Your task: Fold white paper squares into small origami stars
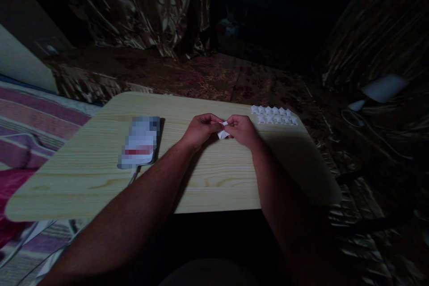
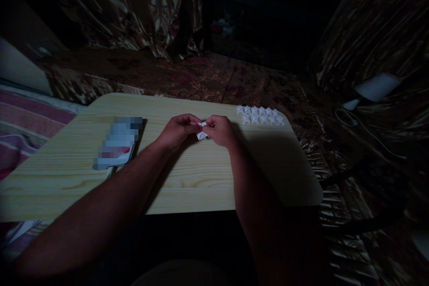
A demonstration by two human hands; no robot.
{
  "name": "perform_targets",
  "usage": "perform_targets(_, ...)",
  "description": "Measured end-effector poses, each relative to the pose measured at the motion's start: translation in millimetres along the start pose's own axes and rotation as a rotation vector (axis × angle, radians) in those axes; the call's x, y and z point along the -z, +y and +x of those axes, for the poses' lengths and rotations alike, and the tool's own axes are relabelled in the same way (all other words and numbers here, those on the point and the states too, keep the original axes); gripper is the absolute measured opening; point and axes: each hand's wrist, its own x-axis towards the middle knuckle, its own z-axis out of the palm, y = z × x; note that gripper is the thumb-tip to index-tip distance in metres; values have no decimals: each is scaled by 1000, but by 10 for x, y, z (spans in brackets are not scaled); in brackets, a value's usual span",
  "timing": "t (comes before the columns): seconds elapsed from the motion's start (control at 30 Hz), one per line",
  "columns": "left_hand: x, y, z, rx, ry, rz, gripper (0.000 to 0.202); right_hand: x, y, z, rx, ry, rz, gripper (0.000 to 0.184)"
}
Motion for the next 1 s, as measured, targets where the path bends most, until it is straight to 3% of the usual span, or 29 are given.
perform_targets(0.3,13,13,8,-40,71,114,18,-7,-60,-7,-19,-11,33,11)
perform_targets(0.67,-24,-20,-6,-95,37,141,16,-35,-30,-1,46,56,-26,8)
perform_targets(1.0,7,-28,10,-113,43,220,15,-53,-58,-34,82,29,-30,8)
